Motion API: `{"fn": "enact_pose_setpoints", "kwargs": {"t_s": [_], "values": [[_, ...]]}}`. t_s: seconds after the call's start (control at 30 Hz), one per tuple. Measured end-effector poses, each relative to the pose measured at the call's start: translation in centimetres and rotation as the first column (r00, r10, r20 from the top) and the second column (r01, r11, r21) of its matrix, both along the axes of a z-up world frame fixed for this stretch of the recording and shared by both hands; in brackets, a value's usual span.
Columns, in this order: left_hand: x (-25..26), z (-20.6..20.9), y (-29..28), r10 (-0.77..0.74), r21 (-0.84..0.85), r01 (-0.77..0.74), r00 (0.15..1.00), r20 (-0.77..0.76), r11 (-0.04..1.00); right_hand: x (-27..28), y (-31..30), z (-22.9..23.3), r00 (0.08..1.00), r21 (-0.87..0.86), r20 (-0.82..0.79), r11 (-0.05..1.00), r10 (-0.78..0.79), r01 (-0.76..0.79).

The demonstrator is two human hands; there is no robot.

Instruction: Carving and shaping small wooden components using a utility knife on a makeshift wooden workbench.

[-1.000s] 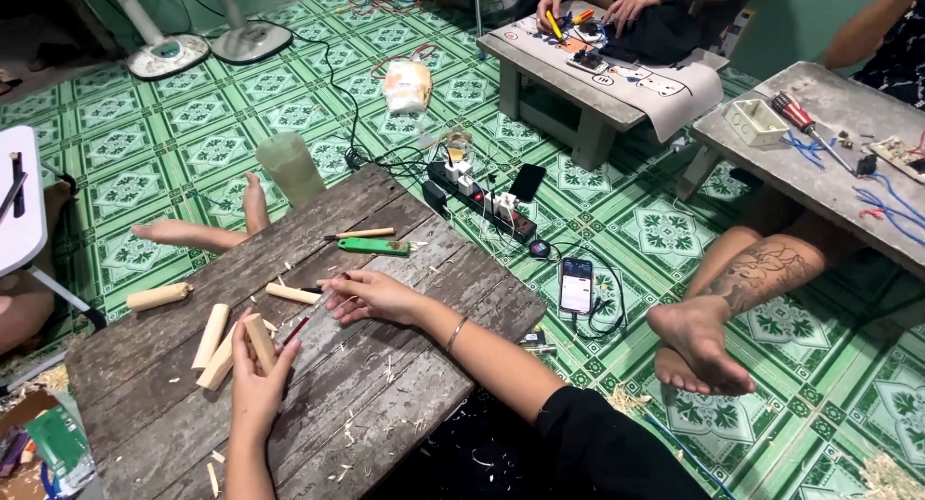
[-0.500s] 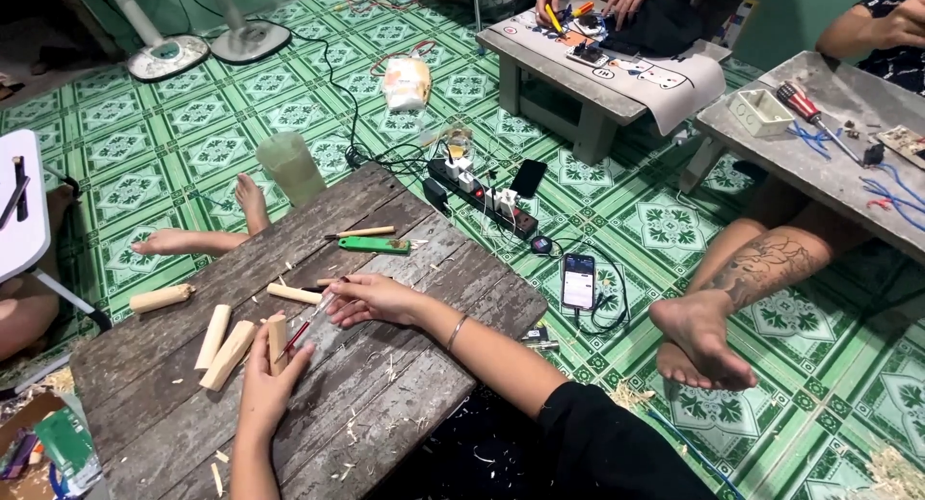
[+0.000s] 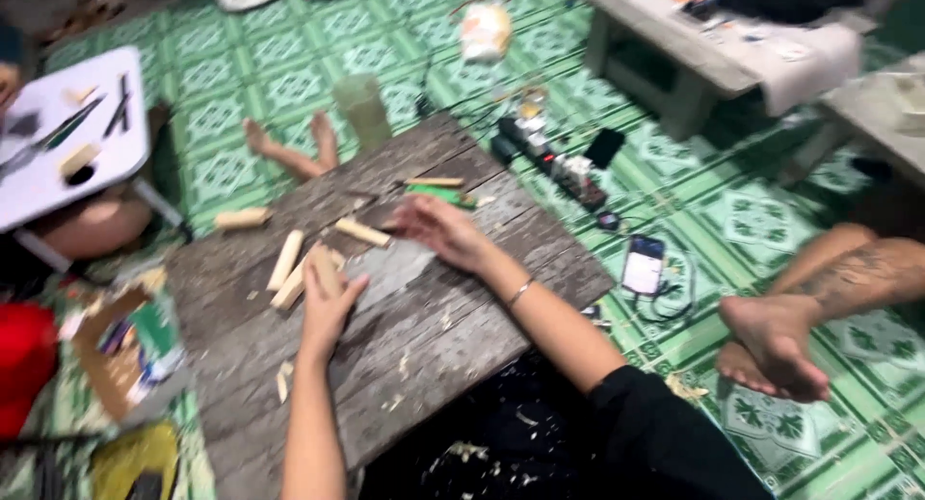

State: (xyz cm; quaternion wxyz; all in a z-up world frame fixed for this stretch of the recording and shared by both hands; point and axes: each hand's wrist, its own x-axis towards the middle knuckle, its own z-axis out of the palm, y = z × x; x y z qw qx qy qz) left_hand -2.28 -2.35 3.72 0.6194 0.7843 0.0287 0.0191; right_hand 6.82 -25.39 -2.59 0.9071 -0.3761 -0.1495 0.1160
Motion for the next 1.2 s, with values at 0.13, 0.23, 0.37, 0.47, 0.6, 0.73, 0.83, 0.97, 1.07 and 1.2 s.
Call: {"fn": "enact_pose_setpoints", "kwargs": {"t_s": [0.13, 0.23, 0.37, 0.47, 0.6, 0.73, 0.83, 0.97, 1.07, 1.2], "values": [[1.2, -3.4, 1.6, -0.016, -0.076, 0.025, 0.993, 0.117, 0.997, 0.4, -0.2, -1.4, 0.997, -0.060, -0.062, 0.997, 0.047, -0.050], [1.7, -5.1, 1.3, -0.075, -0.237, 0.085, 0.996, 0.053, 0.968, 0.6, 0.0, -2.6, 0.990, -0.125, -0.081, 0.985, 0.112, -0.121], [2.2, -6.0, 1.4, -0.149, -0.371, 0.165, 0.986, 0.074, 0.914, 1.5, -0.4, -3.9, 0.981, -0.118, -0.148, 0.983, 0.124, -0.142], [2.8, -7.1, 2.0, -0.142, -0.454, 0.196, 0.978, 0.150, 0.869, 1.0, -0.8, -2.8, 0.987, -0.165, -0.147, 0.983, 0.057, -0.082], [3.2, -7.0, 2.7, -0.092, -0.473, 0.182, 0.974, 0.207, 0.862, -0.4, -0.7, -0.7, 0.994, -0.260, -0.090, 0.965, -0.062, 0.037], [4.1, -8.7, 3.3, -0.095, -0.423, 0.185, 0.970, 0.224, 0.887, -1.0, -0.7, 0.4, 0.992, -0.233, -0.085, 0.970, -0.089, 0.067], [3.9, -8.8, 3.3, -0.196, -0.362, 0.278, 0.949, 0.248, 0.890, -1.0, -0.4, 0.3, 0.991, -0.270, -0.069, 0.959, -0.111, 0.089], [3.9, -9.0, 3.3, -0.216, -0.351, 0.302, 0.940, 0.264, 0.886, -2.2, 0.7, 1.4, 0.981, -0.474, 0.010, 0.863, -0.193, 0.175], [4.2, -9.3, 3.4, -0.198, -0.362, 0.281, 0.948, 0.250, 0.889, -2.7, 1.0, 2.2, 0.975, -0.531, 0.037, 0.822, -0.218, 0.204], [3.9, -8.7, 3.3, -0.183, -0.392, 0.272, 0.951, 0.250, 0.879, -2.9, 1.0, 2.5, 0.968, -0.559, 0.050, 0.796, -0.245, 0.230]]}}
